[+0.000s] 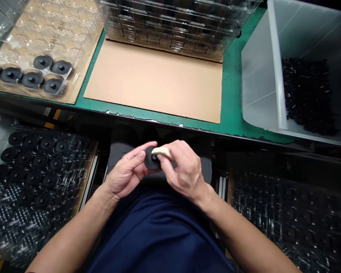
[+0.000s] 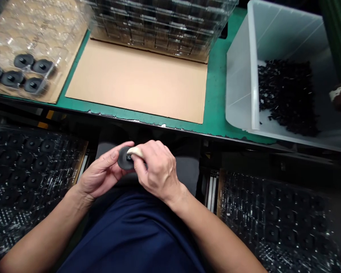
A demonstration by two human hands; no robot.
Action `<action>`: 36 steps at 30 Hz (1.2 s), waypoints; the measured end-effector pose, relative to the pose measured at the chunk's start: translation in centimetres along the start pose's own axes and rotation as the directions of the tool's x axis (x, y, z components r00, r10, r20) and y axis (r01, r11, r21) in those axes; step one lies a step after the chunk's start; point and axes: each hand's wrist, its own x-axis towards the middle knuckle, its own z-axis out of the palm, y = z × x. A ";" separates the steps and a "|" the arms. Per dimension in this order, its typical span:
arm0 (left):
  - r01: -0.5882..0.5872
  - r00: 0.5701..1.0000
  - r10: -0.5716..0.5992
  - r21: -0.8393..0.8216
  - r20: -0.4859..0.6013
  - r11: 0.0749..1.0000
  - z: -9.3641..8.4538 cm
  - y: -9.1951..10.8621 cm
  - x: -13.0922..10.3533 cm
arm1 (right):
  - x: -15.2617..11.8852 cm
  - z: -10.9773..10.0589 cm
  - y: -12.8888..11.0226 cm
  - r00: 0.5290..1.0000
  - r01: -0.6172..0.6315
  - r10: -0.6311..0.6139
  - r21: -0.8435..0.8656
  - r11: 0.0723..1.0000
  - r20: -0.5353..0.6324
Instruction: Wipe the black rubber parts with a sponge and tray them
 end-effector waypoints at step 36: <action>0.114 0.990 -0.123 0.122 0.069 0.986 -1.0 -0.3 -1.2 | -0.2 -1.1 1.1 0.964 0.184 -0.181 0.003 0.983 0.196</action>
